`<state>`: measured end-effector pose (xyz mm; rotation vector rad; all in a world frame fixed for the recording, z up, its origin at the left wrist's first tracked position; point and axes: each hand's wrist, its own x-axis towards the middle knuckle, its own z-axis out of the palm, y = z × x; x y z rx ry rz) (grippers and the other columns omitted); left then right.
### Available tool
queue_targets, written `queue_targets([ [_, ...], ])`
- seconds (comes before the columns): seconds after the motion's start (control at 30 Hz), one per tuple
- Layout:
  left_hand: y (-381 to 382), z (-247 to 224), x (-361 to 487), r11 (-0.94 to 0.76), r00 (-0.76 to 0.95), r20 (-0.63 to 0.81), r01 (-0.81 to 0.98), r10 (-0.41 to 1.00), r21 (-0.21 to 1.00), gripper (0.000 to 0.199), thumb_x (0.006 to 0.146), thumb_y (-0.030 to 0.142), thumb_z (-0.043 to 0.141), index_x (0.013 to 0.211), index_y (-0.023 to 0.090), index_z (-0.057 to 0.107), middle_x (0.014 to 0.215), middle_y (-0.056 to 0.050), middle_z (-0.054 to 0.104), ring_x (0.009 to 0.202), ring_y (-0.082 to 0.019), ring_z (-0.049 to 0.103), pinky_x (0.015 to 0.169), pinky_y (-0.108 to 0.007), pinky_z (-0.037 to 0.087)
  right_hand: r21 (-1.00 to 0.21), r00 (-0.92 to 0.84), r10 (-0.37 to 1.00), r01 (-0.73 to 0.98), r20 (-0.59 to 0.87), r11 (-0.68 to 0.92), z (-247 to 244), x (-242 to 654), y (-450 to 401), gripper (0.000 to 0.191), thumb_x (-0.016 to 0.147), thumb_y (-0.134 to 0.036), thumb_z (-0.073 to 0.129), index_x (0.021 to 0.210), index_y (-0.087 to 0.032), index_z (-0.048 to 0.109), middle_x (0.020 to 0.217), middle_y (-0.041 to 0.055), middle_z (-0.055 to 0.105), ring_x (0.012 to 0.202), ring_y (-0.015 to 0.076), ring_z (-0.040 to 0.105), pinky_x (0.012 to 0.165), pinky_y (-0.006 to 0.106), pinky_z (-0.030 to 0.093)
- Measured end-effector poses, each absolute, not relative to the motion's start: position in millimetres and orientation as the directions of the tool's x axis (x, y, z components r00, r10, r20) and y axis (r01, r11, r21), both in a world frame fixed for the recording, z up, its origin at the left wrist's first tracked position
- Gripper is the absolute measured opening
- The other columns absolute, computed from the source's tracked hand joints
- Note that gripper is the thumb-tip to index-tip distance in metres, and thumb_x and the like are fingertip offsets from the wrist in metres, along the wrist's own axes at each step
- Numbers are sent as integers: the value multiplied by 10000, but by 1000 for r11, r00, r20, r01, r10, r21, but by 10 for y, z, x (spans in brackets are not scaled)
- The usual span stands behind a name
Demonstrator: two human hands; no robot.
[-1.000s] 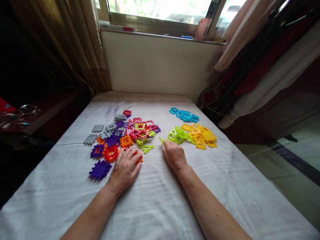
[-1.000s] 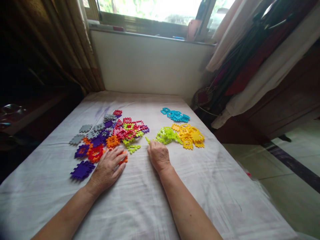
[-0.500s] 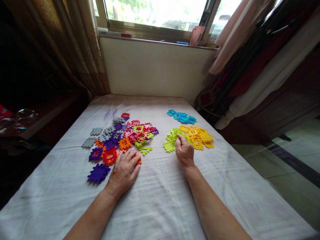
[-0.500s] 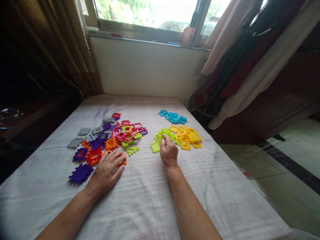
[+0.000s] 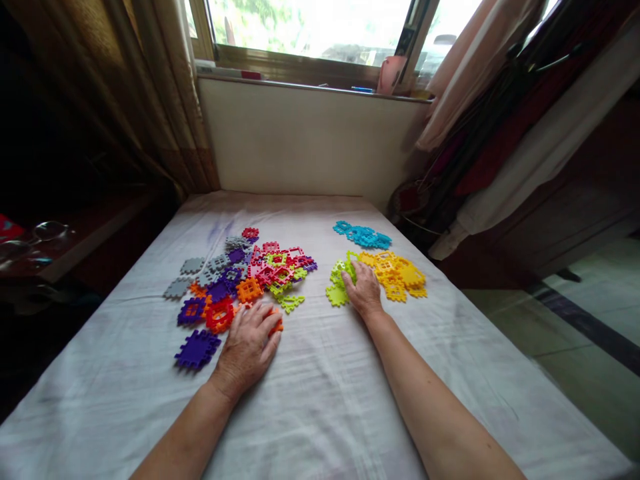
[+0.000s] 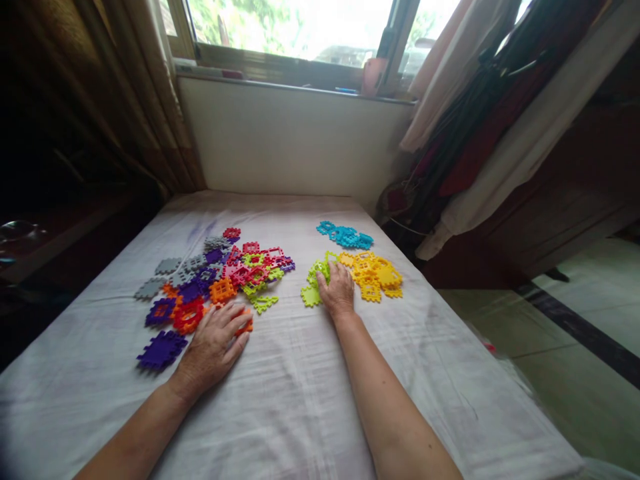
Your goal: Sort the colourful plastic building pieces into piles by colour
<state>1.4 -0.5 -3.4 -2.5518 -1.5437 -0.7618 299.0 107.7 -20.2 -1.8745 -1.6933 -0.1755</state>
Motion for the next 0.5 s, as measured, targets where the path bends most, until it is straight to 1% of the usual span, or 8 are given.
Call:
queue_targets([
  [0.1,-13,-33,12,-491,371,438,847,819,201,354,945,311,464,1254,271,632,1340,-74,640,1346,-271,497,1192,-547,272,-322,162,871,947,464,-5,-169,2880,1092,478,952,-396,475,1327,-129,601,1342,182,603,1257,278,513,1062,425,387],
  [0.17,-18,-34,12,-489,368,435,848,822,206,350,945,306,467,1252,270,632,1349,-75,634,1352,-268,492,1192,-544,272,-301,169,866,953,470,-23,-111,2798,1068,477,949,-401,492,1333,-136,596,1360,180,593,1269,287,502,1084,449,354],
  [0.23,-24,-27,18,-488,368,433,848,823,208,347,944,303,471,1249,268,631,1357,-75,629,1356,-268,486,1190,-541,273,-282,154,851,959,502,-7,-30,2687,1032,453,950,-401,502,1322,-165,606,1392,169,574,1294,298,480,1114,489,302],
  [0.33,-36,20,41,-477,356,426,851,832,220,334,936,299,485,1235,266,631,1335,-73,640,1327,-265,509,1189,-533,272,-257,26,861,959,509,123,116,2427,989,414,957,-384,506,1315,-207,617,1447,138,541,1352,289,425,1140,496,250],
  [0.4,-45,72,56,-454,333,420,861,844,230,305,930,310,504,1200,262,638,1287,-71,660,1258,-260,557,1194,-538,254,-255,-90,889,941,449,224,212,2199,975,406,959,-394,519,1321,-240,618,1453,112,547,1381,282,397,1148,496,236],
  [0.5,-49,136,51,-385,251,458,894,853,228,268,919,309,519,1148,248,643,1226,-84,675,1182,-269,588,1207,-569,193,-284,-256,907,890,335,357,310,1842,946,355,960,-417,535,1270,-291,652,1387,60,618,1392,283,390,1156,530,202],
])
